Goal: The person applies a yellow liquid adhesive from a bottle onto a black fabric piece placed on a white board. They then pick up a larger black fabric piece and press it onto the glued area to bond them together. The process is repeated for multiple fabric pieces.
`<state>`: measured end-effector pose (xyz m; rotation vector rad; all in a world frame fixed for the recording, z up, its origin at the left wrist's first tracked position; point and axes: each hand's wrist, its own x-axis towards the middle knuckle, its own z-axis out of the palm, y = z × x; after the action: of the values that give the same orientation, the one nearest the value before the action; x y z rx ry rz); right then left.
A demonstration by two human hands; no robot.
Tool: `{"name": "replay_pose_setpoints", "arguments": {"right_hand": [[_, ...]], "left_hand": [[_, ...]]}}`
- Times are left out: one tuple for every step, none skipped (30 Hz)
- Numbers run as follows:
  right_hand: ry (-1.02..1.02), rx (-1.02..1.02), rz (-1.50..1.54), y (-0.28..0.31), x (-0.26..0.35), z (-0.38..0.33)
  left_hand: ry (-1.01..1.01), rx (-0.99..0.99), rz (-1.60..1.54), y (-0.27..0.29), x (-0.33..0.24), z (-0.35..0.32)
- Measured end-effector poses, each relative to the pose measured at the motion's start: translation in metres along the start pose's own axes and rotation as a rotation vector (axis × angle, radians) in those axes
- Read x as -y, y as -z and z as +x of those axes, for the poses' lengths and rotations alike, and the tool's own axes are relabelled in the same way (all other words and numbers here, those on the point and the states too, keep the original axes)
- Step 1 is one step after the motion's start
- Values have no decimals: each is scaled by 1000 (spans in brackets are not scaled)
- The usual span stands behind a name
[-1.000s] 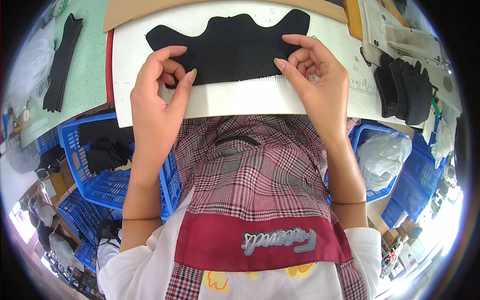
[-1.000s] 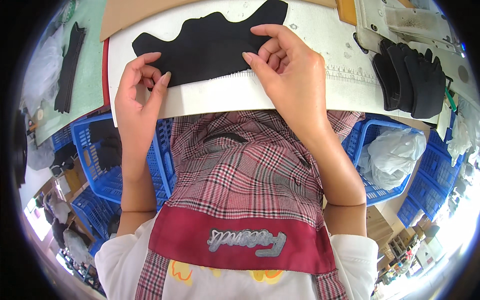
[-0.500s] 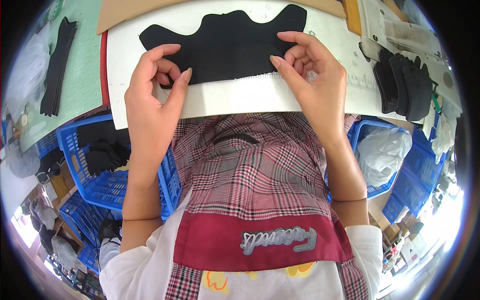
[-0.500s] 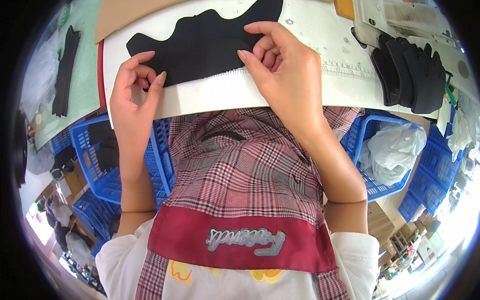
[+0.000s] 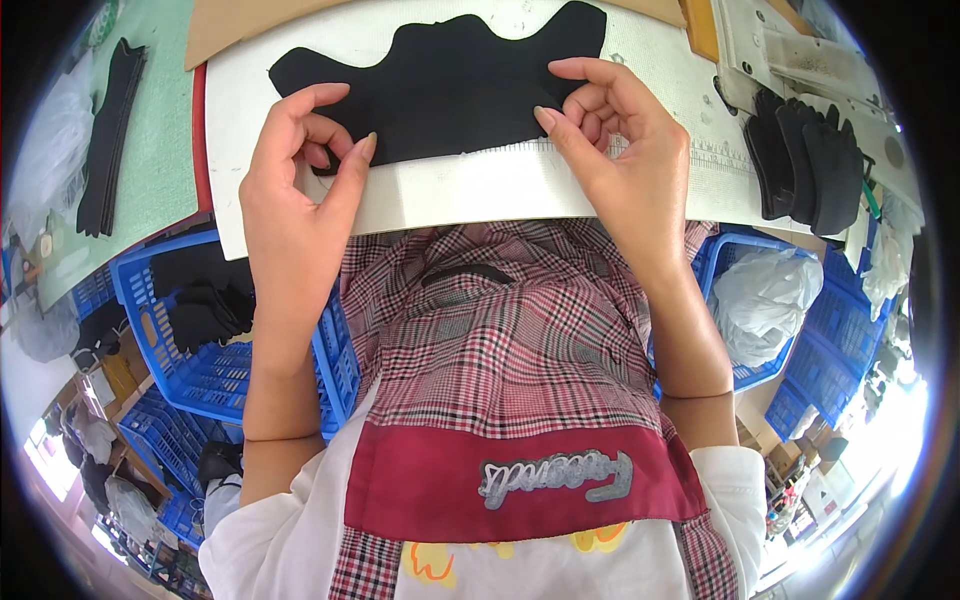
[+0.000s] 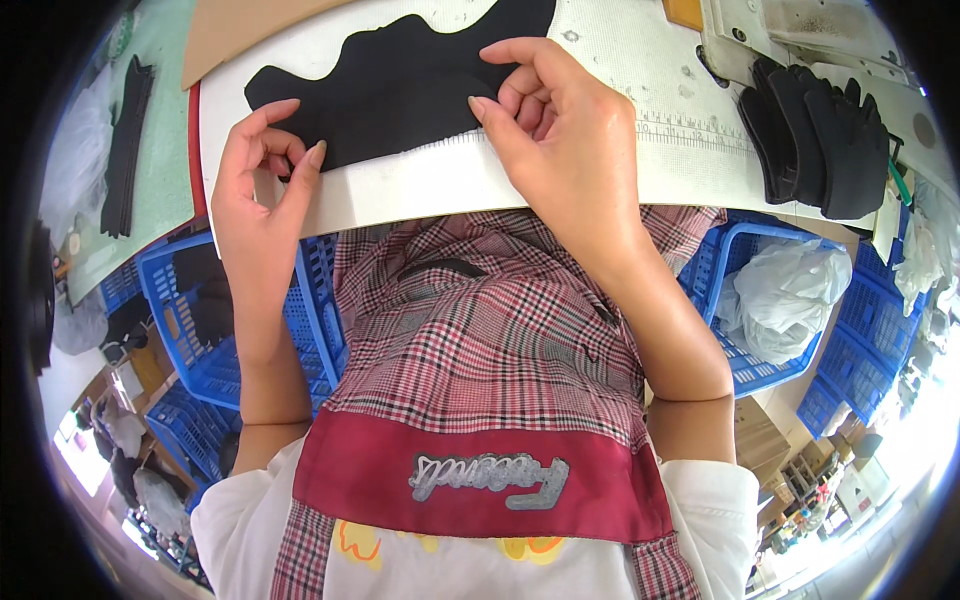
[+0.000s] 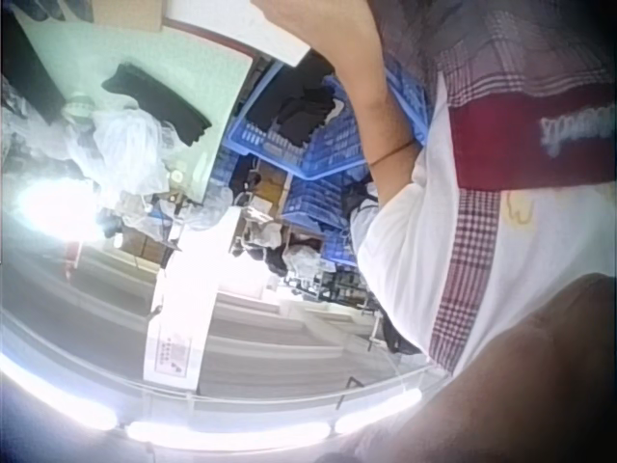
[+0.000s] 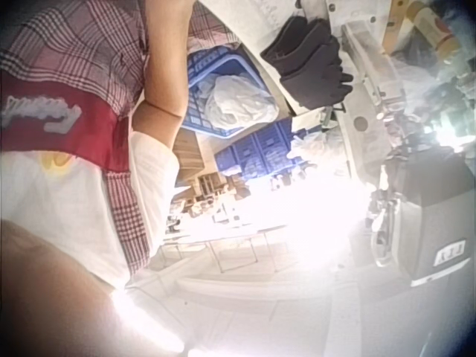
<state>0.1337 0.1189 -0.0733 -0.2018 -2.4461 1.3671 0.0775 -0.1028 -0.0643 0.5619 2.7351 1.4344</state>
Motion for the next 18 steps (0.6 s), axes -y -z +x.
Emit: {"name": "replay_pose_setpoints", "arguments": {"right_hand": [[0,-1,3,0,0,0],[4,-3,-5,0,0,0],[8,-6,-12,-1,0,-1],[12,-8,-20,0,0,-1],[15,-1,-39,0,0,-1],[17,7,-58,0,0,-2],[20,15,-77,0,1,-2],[49,-8,-97,0,0,-2],[79,-31,-117,0,1,-2],[109,-53,-136,0,1,-2],[128,-51,-150,0,0,-2],[148,-49,-165,0,-1,-3],[168,-47,-179,0,-2,-4],[167,-46,-181,-1,-2,-4],[165,-44,-184,-2,-1,-5],[164,-43,-187,-3,0,-5],[152,-38,-179,-3,2,-5],[140,-38,-176,-4,2,-4]], "left_hand": [[0,0,2,0,0,0],[0,0,3,0,0,0],[0,-1,3,0,0,0],[0,-1,4,-1,1,0],[-2,-4,4,-1,1,0],[-4,-6,4,-1,1,0],[-5,-9,4,-1,0,0],[0,-9,7,-1,1,0],[6,-10,10,-2,1,-1],[11,-11,13,-1,1,-2],[11,-25,98,0,0,-1],[11,-40,183,2,-1,-1],[11,-55,268,4,-2,-1],[-103,-79,333,3,-1,0],[-218,-103,398,-2,0,0],[-332,-126,463,-7,-3,0],[-390,-15,496,-17,-17,-2],[-451,98,523,-31,-31,-3]]}}
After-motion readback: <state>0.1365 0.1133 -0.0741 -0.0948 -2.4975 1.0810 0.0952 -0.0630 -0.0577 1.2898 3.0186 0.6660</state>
